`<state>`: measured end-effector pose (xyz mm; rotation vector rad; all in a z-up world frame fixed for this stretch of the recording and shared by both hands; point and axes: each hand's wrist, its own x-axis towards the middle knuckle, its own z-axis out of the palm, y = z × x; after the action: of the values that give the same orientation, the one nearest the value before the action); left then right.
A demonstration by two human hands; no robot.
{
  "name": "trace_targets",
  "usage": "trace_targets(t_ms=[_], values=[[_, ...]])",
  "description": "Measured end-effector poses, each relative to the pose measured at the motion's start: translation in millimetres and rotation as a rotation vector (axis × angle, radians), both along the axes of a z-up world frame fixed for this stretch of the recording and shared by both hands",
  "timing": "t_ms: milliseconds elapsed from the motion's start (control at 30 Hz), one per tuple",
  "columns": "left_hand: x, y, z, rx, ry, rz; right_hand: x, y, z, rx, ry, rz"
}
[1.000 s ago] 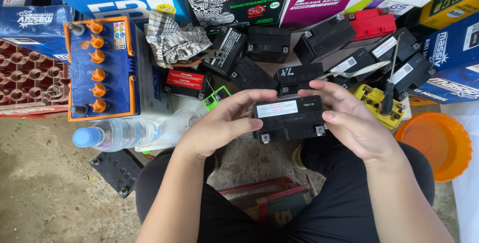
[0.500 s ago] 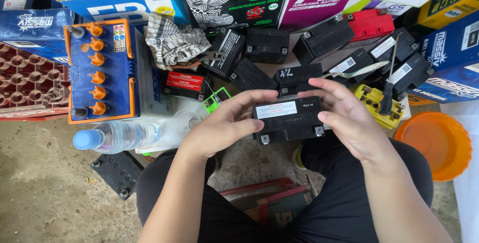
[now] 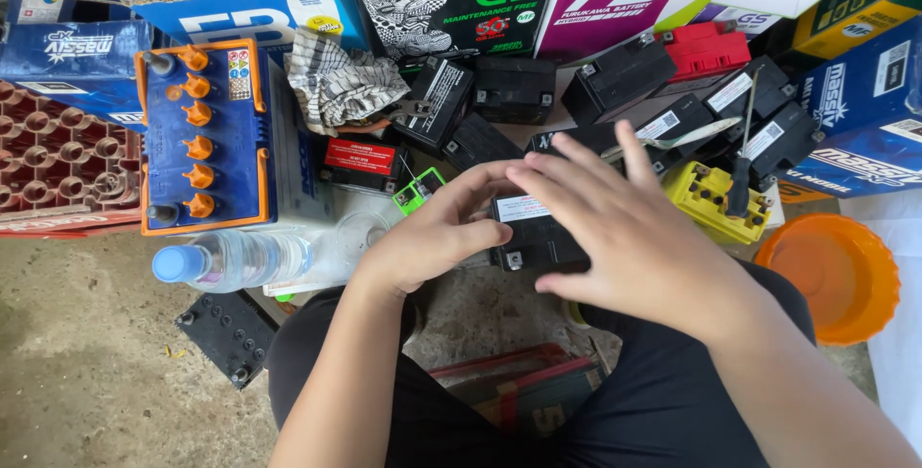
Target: Servicing a lead-acid battery by injecting fluid with a syringe and cleaning it with a brush
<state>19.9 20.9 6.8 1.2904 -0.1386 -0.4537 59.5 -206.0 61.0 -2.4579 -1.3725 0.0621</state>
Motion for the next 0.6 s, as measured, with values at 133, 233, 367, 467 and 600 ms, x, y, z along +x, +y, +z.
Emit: trace_targets(t_ms=[133, 233, 367, 467, 600], values=[[1.9, -1.2, -8.8, 0.054, 0.041, 0.028, 6.9, 2.4, -12.6, -0.048, -0.048, 0.029], [2.7, -0.2, -13.1, -0.018, 0.077, 0.055, 4.3, 0.2, -9.6, -0.013, -0.007, 0.035], [5.2, 0.7, -17.0, -0.006, 0.074, 0.027, -1.9, -3.2, -11.0, -0.032, -0.130, 0.030], [7.5, -0.5, -17.6, -0.025, 0.069, 0.008, -5.6, -4.3, -11.3, -0.066, -0.213, 0.028], [10.2, 1.4, -15.7, -0.078, 0.065, -0.011, -8.3, -3.6, -11.0, -0.107, -0.243, 0.014]])
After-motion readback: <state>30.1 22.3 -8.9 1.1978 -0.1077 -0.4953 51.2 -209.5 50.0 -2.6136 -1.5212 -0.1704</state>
